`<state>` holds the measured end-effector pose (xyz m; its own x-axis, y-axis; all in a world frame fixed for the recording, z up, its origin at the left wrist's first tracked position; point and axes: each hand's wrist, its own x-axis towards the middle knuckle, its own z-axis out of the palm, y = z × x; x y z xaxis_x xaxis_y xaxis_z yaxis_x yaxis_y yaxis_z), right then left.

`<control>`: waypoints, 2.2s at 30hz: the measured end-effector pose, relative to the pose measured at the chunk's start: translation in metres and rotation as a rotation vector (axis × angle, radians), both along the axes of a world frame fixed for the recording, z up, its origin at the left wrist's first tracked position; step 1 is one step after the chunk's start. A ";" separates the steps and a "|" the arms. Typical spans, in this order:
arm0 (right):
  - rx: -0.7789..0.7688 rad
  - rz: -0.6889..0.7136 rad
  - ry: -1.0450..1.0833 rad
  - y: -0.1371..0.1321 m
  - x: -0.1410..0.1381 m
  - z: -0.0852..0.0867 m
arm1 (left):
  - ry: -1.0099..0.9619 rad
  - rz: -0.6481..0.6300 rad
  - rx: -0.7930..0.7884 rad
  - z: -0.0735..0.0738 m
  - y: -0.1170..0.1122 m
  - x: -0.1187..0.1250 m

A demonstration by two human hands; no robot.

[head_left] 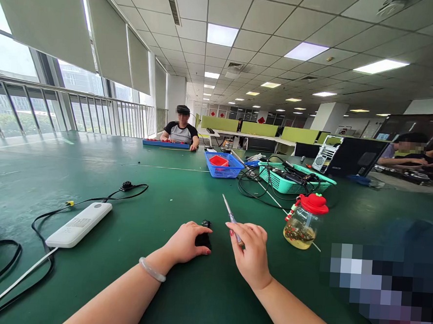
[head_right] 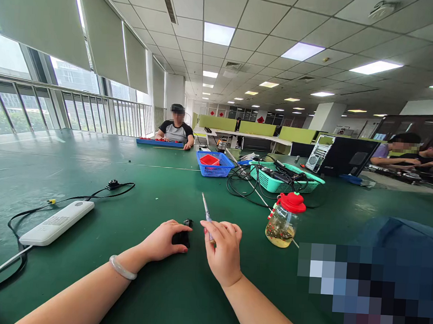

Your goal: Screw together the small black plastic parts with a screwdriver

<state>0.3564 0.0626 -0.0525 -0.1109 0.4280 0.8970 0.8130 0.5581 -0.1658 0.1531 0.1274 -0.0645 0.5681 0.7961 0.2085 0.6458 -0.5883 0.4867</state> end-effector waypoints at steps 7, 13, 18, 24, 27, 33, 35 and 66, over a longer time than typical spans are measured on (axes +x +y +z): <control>-0.021 0.095 -0.012 -0.005 -0.003 0.001 | 0.059 0.033 0.040 -0.002 0.003 -0.004; -0.032 0.263 0.040 -0.016 -0.003 0.005 | 0.031 -0.071 0.012 0.004 0.003 -0.011; -0.067 0.404 0.045 -0.020 -0.005 0.004 | -0.030 -0.137 -0.043 0.006 0.005 -0.016; -0.173 0.376 0.017 -0.020 -0.009 0.002 | -0.012 -0.105 -0.046 0.006 0.005 -0.013; -0.228 0.347 0.016 -0.019 -0.009 0.002 | -0.008 -0.094 -0.051 0.008 0.003 -0.012; -0.298 0.323 0.039 -0.018 -0.007 0.000 | -0.004 -0.090 -0.074 0.011 0.001 -0.012; -0.337 0.304 0.065 -0.017 -0.007 0.000 | 0.002 -0.079 -0.079 0.011 0.001 -0.013; -0.328 0.266 0.098 -0.018 -0.010 -0.001 | 0.047 -0.056 -0.017 0.014 -0.002 -0.010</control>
